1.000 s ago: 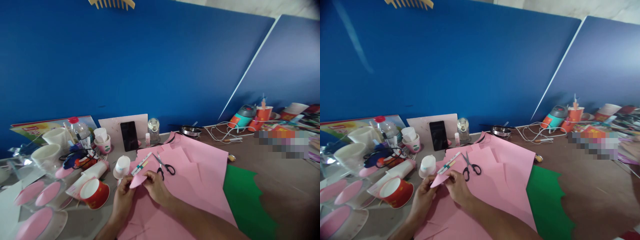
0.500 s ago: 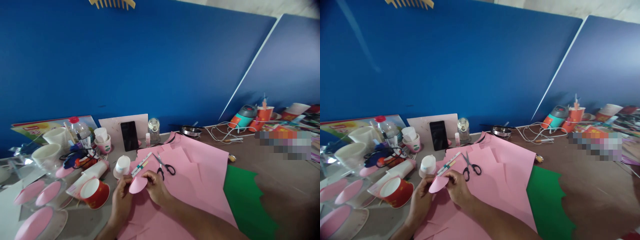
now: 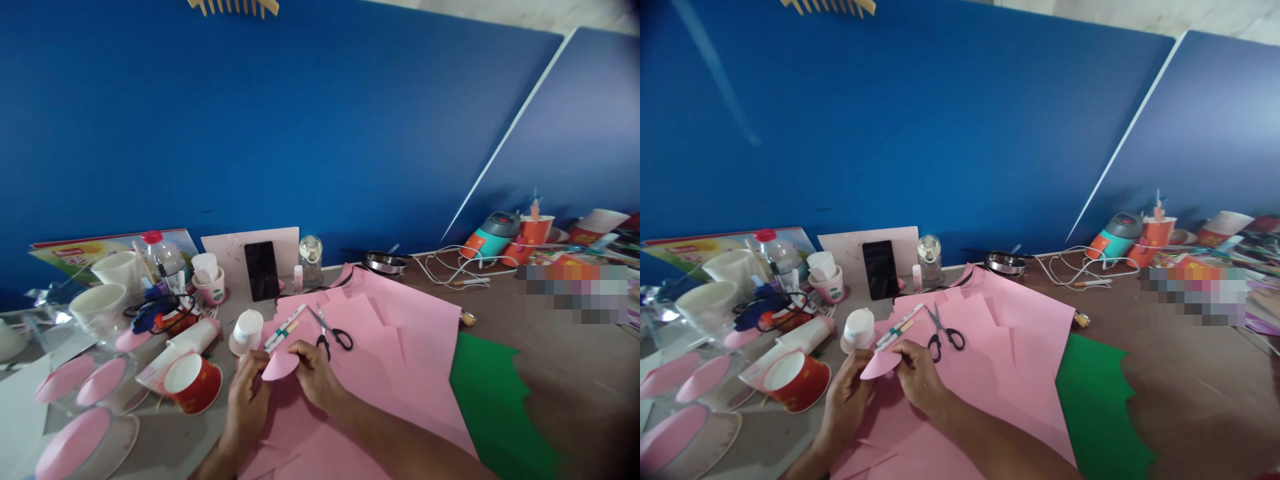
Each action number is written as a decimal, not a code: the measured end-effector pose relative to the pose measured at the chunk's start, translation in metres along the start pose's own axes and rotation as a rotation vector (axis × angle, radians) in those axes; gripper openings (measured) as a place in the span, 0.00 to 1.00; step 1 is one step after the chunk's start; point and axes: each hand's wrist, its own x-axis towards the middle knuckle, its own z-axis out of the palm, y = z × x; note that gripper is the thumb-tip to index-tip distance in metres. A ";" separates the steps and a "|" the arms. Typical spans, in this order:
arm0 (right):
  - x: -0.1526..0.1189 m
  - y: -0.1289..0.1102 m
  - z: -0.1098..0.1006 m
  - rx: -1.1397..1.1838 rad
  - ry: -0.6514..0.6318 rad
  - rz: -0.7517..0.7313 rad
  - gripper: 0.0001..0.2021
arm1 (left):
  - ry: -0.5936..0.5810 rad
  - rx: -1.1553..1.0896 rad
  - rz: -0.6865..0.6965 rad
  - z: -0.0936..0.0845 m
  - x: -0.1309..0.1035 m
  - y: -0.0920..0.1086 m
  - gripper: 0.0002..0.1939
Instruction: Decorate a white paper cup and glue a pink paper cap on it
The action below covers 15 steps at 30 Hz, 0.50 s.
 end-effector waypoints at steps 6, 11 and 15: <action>-0.002 -0.002 0.000 -0.056 -0.010 0.034 0.06 | -0.042 -0.035 -0.087 0.000 0.002 0.003 0.07; -0.002 -0.007 0.000 -0.165 0.001 0.064 0.08 | -0.081 -0.051 -0.173 0.002 0.002 0.006 0.11; -0.001 -0.010 -0.001 -0.276 0.024 0.071 0.10 | -0.078 -0.032 -0.178 0.003 0.002 0.008 0.13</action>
